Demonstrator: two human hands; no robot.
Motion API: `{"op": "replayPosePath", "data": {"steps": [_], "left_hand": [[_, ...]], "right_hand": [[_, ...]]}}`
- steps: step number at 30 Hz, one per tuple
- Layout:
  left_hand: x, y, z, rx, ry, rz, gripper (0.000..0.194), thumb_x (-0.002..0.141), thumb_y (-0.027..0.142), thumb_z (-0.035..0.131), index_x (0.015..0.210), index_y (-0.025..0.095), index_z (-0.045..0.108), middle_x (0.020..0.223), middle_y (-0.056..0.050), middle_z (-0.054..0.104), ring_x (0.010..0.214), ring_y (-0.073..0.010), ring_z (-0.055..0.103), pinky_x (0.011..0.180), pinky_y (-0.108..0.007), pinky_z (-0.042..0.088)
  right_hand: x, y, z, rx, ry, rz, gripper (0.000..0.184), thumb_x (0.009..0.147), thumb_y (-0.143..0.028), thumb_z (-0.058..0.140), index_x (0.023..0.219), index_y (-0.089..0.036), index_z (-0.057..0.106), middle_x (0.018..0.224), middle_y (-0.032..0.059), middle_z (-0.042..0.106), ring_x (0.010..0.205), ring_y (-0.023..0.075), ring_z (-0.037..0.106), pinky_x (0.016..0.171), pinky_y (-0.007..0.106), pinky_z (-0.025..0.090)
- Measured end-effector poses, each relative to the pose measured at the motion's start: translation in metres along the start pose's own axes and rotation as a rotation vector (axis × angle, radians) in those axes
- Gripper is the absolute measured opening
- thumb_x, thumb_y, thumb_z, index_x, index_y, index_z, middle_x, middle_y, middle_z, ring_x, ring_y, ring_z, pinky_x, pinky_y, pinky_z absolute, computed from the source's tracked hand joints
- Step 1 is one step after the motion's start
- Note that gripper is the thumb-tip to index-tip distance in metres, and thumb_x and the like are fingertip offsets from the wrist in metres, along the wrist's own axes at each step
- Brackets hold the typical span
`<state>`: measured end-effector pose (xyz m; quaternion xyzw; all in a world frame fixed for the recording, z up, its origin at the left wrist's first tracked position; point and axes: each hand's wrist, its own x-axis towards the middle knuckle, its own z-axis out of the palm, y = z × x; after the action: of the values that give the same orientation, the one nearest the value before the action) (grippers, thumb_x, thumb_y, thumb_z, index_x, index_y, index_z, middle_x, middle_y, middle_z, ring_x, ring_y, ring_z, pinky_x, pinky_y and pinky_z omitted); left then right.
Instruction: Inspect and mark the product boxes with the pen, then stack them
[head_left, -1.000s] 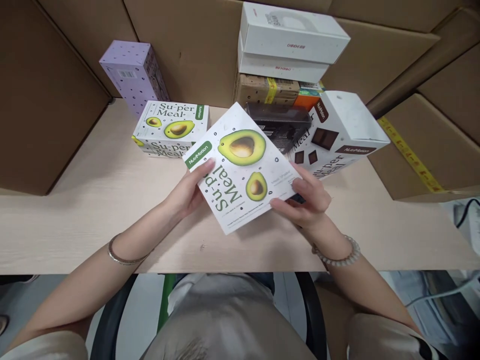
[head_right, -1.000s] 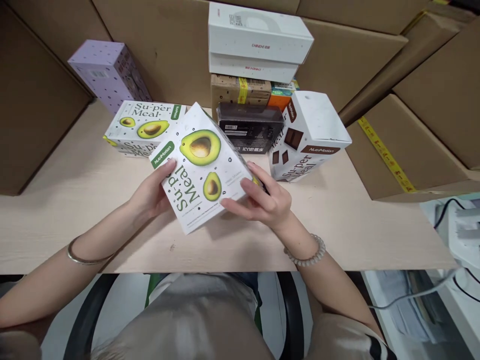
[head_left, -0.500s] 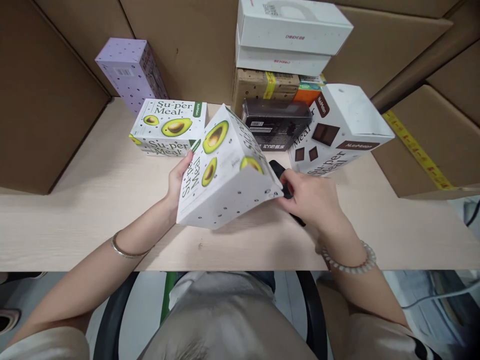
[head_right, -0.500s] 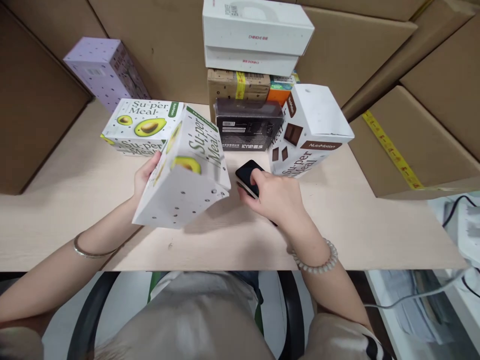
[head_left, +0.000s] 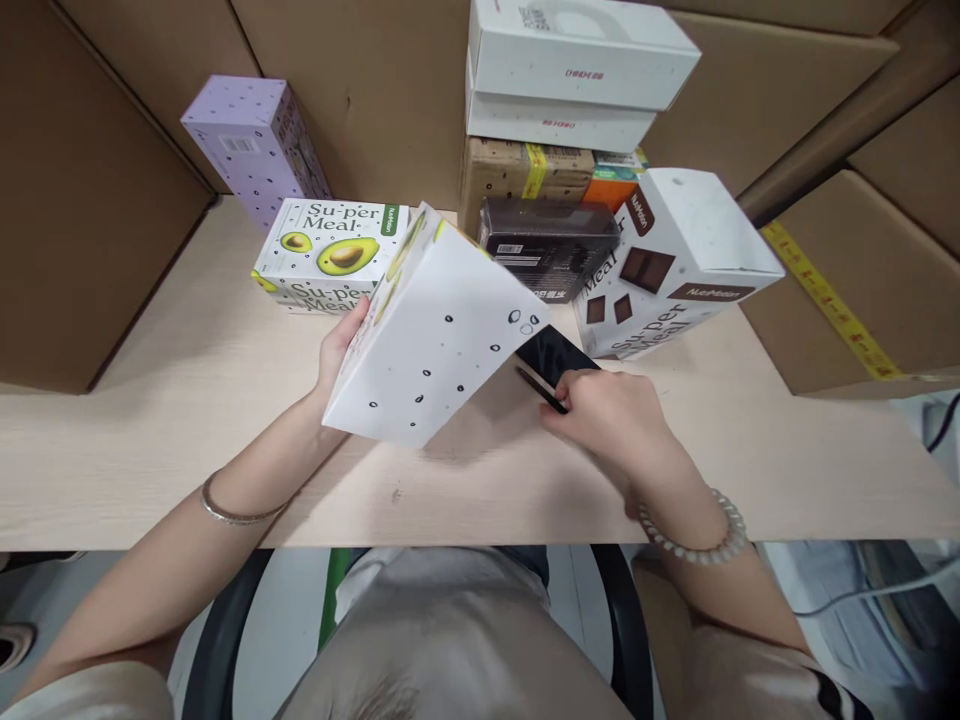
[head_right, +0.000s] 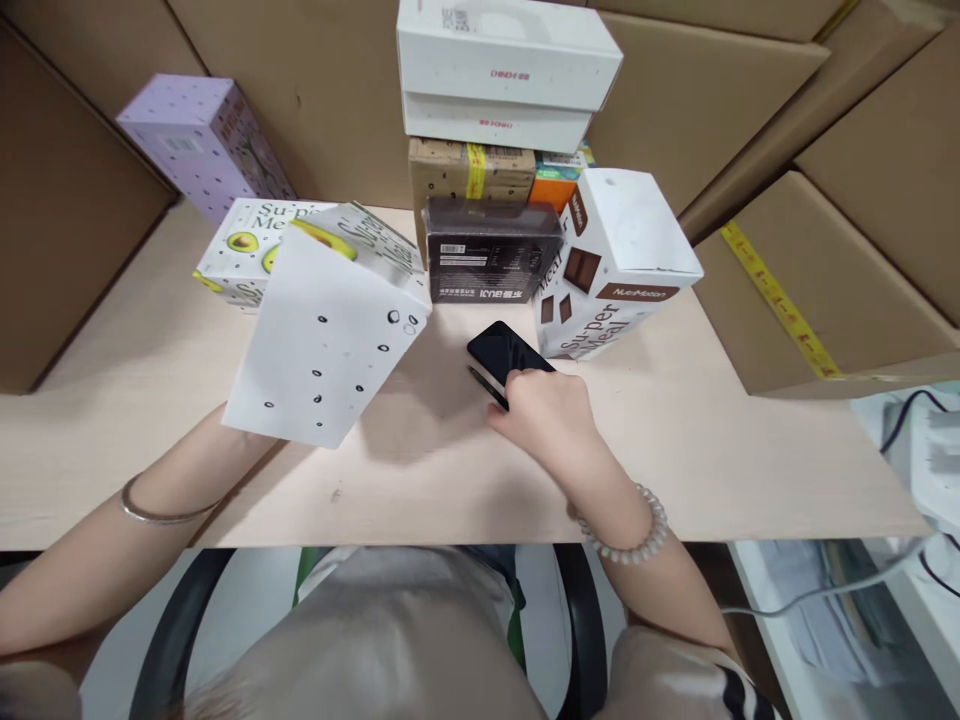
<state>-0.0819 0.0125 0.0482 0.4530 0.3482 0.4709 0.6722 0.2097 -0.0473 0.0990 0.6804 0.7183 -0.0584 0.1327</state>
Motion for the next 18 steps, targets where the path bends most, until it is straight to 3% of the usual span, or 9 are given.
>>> {"op": "replayPosePath", "data": {"steps": [3, 6, 9, 13, 16, 18], "left_hand": [[0.001, 0.009, 0.012, -0.143, 0.153, -0.082, 0.056, 0.095, 0.073, 0.064, 0.127, 0.028, 0.075, 0.123, 0.002, 0.087, 0.141, -0.0382, 0.07, 0.115, -0.058, 0.065], [0.0, 0.018, 0.027, -0.156, 0.212, 0.03, 0.051, 0.099, 0.066, 0.063, 0.131, 0.026, 0.071, 0.133, 0.002, 0.084, 0.148, -0.0347, 0.065, 0.122, -0.055, 0.06], [-0.001, 0.02, 0.033, -0.114, 0.212, 0.18, 0.047, 0.101, 0.061, 0.065, 0.132, 0.026, 0.068, 0.14, 0.004, 0.081, 0.158, -0.0328, 0.055, 0.128, -0.052, 0.054], [-0.002, 0.016, 0.024, 0.029, 0.26, 0.344, 0.052, 0.103, 0.063, 0.064, 0.142, 0.028, 0.06, 0.148, 0.002, 0.075, 0.166, -0.0336, 0.041, 0.134, -0.054, 0.043], [-0.002, 0.013, 0.01, 0.28, 0.295, 0.602, 0.063, 0.098, 0.061, 0.074, 0.146, 0.029, 0.051, 0.162, 0.001, 0.06, 0.161, -0.0339, 0.043, 0.137, -0.054, 0.034], [0.0, 0.01, 0.0, 0.477, 0.308, 0.837, 0.075, 0.088, 0.064, 0.084, 0.146, 0.029, 0.049, 0.163, 0.001, 0.051, 0.159, -0.0352, 0.041, 0.136, -0.055, 0.03]], "right_hand": [[-0.005, -0.009, 0.0, -0.012, 0.002, 0.014, 0.021, 0.096, -0.02, 0.056, 0.093, -0.017, 0.077, 0.098, 0.0158, 0.085, 0.089, 0.0336, 0.082, 0.063, 0.038, 0.041], [-0.008, -0.014, -0.001, 0.046, 0.052, 0.003, 0.015, 0.095, -0.022, 0.06, 0.097, -0.016, 0.075, 0.1, 0.0163, 0.085, 0.086, 0.0337, 0.08, 0.06, 0.038, 0.038], [-0.005, -0.007, 0.002, 0.234, 0.221, 0.078, 0.014, 0.096, -0.028, 0.061, 0.103, -0.019, 0.07, 0.097, 0.0134, 0.083, 0.079, 0.0311, 0.077, 0.062, 0.037, 0.041], [0.005, 0.014, 0.012, 0.68, 0.481, 0.082, 0.023, 0.096, -0.035, 0.061, 0.115, -0.022, 0.066, 0.082, 0.0043, 0.076, 0.068, 0.0245, 0.07, 0.066, 0.037, 0.051], [0.012, 0.027, 0.019, 0.934, 0.641, 0.018, 0.046, 0.097, -0.038, 0.061, 0.141, -0.025, 0.065, 0.076, -0.0014, 0.069, 0.067, 0.0225, 0.067, 0.069, 0.039, 0.057], [0.016, 0.032, 0.02, 1.054, 0.65, -0.008, 0.043, 0.098, -0.04, 0.061, 0.138, -0.028, 0.072, 0.074, -0.0018, 0.067, 0.063, 0.021, 0.065, 0.066, 0.039, 0.058]]}}
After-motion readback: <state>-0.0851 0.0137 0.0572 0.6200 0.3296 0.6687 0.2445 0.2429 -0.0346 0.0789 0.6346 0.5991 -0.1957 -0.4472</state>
